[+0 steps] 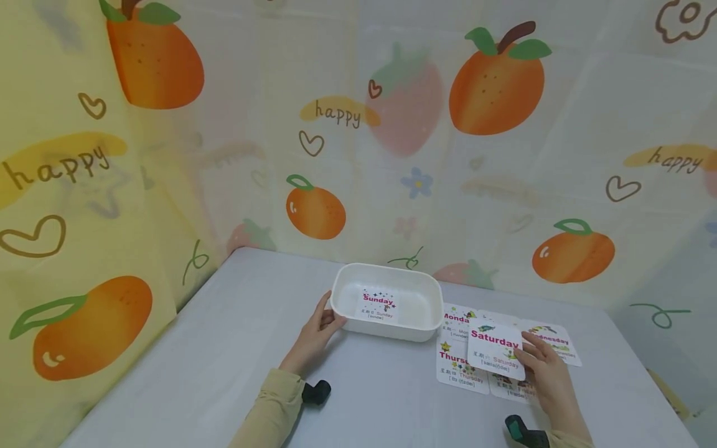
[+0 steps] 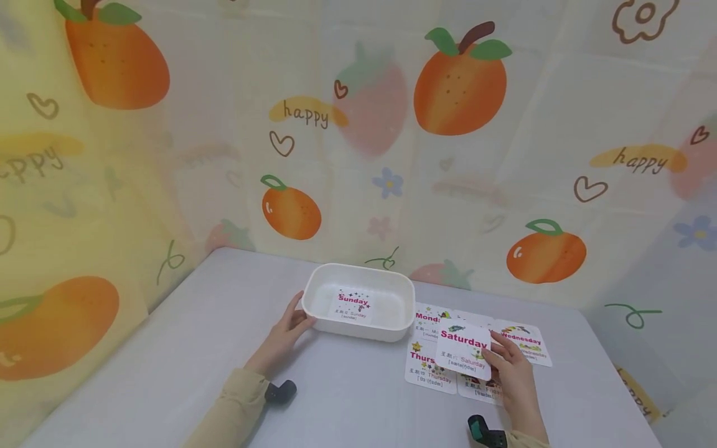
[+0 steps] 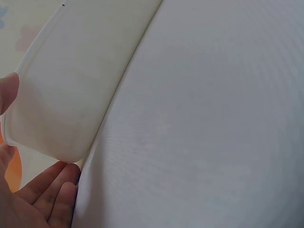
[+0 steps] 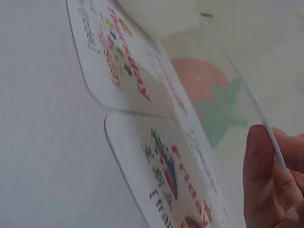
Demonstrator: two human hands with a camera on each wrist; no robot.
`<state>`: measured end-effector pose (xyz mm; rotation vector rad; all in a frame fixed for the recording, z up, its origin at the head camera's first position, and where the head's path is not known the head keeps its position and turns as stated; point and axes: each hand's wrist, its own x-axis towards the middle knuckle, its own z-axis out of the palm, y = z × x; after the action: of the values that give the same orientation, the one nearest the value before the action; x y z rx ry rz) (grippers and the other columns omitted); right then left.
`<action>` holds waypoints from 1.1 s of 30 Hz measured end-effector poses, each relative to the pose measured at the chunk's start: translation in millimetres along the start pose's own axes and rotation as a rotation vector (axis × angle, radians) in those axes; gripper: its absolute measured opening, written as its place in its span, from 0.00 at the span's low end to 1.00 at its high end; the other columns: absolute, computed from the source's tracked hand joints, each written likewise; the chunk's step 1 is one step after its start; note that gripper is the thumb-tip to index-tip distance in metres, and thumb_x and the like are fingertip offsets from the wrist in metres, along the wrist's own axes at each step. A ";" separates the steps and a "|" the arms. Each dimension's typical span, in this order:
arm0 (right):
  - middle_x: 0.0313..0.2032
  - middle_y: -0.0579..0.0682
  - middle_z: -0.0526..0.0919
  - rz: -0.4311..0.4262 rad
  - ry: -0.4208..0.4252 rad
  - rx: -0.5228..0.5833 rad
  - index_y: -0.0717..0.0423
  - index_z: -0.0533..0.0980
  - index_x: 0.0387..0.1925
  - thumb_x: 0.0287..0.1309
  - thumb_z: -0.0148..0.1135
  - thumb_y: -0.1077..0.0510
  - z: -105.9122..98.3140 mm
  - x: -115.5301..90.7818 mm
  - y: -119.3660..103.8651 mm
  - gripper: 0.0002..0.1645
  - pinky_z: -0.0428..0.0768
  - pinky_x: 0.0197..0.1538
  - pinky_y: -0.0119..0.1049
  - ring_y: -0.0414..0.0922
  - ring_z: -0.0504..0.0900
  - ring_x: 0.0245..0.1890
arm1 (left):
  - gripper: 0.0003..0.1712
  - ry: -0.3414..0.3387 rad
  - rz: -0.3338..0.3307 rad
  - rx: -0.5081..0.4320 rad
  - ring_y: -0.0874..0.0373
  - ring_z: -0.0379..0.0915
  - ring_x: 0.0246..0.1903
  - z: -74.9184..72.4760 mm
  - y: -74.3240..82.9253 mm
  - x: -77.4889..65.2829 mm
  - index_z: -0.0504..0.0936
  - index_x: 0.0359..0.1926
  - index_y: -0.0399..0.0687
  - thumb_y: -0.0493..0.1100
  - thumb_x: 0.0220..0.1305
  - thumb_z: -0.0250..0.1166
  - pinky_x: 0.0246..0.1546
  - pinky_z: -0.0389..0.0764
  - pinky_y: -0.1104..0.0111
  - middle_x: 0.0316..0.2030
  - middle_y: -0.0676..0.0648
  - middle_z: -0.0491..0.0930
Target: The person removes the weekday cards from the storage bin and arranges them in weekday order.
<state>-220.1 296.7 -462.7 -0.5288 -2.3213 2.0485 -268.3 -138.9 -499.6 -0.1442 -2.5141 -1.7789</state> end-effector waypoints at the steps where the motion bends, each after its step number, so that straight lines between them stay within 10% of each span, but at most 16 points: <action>1: 0.49 0.43 0.71 0.009 0.010 -0.020 0.56 0.51 0.70 0.60 0.60 0.54 -4.6 -0.1 2.5 0.42 0.76 0.39 0.27 0.29 0.76 0.36 | 0.43 0.001 0.003 0.003 0.48 0.70 0.51 -0.1 -0.2 0.2 0.50 0.72 0.57 0.57 0.62 0.60 0.49 0.73 0.56 0.52 0.41 0.71; 13: 0.61 0.65 0.63 0.076 0.170 -0.162 0.61 0.54 0.68 0.60 0.59 0.51 -50.7 0.9 26.8 0.41 0.77 0.34 0.26 0.26 0.74 0.30 | 0.43 0.000 0.001 0.003 0.48 0.70 0.51 -0.3 1.0 1.4 0.50 0.72 0.58 0.57 0.61 0.61 0.49 0.72 0.55 0.52 0.41 0.71; 33: 0.63 0.64 0.59 0.178 0.319 -0.166 0.58 0.54 0.69 0.61 0.59 0.52 -100.1 11.8 46.7 0.40 0.75 0.29 0.25 0.23 0.69 0.25 | 0.43 0.011 -0.010 0.017 0.47 0.69 0.52 -0.5 4.5 -0.4 0.50 0.72 0.58 0.56 0.61 0.61 0.49 0.72 0.56 0.52 0.41 0.71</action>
<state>-197.6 400.4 -495.3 -1.0189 -2.3296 1.6833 -267.4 -137.9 -495.2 -0.1217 -2.5262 -1.7564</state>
